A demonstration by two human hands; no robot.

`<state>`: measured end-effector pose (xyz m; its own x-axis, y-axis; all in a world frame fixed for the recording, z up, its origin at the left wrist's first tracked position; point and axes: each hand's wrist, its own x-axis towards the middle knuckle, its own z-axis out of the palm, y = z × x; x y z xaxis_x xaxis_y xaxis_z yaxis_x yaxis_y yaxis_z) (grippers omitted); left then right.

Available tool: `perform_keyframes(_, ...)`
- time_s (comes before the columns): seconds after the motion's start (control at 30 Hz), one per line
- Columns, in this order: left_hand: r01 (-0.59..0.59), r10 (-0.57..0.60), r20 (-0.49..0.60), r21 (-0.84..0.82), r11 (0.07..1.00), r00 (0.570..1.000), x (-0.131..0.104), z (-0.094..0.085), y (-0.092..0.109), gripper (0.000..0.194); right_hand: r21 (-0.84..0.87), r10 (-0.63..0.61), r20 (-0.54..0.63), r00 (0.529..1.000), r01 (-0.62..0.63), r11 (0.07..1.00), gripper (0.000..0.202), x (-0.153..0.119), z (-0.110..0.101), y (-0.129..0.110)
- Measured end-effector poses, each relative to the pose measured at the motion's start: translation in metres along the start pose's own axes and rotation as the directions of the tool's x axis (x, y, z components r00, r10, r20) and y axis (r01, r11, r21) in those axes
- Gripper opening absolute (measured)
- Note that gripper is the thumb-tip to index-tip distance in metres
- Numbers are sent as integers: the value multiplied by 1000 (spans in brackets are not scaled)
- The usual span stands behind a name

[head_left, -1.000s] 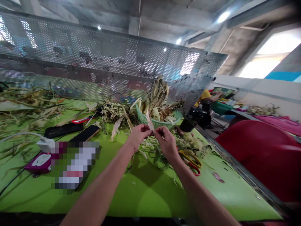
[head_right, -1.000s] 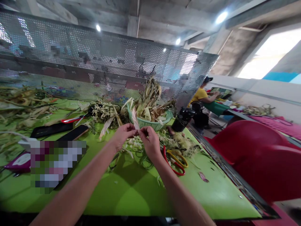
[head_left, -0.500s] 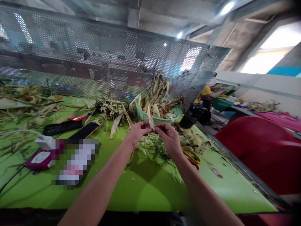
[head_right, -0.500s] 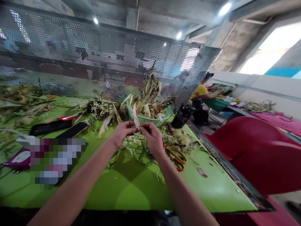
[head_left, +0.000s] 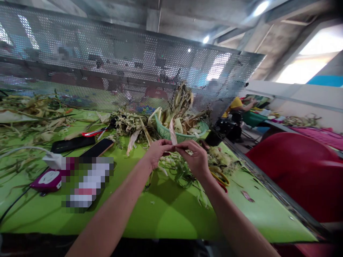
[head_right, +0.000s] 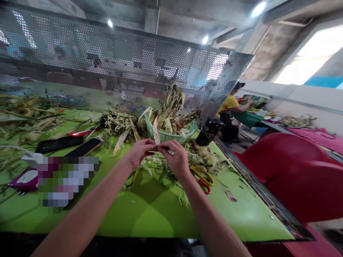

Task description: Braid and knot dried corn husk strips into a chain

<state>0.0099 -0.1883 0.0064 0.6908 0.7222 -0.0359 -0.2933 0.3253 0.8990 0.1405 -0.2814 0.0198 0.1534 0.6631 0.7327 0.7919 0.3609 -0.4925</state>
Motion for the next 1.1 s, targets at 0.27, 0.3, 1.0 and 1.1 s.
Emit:
perform_keyframes(0.27, 37, -37, 51, 2, 999, 998, -1, -1, 1, 23, -4, -32, 25, 999, 32, 999, 5, 3, -6, 2)
perform_keyframes(0.3, 37, -38, 58, 8, 999, 998, 0, -1, 1, 23, -7, -43, 28, 999, 43, 999, 5, 3, -6, 3)
perform_keyframes(1.0, 25, -27, 65, 37, 999, 998, 0, 4, -3, 27, -107, -100, 70, 993, 107, 988, 9, 2, -8, -2)
perform_keyframes(1.1, -15, 14, 30, 16, 1000, 999, -1, 7, -3, 25, -126, -83, 50, 995, 89, 988, 7, 1, -6, -1)
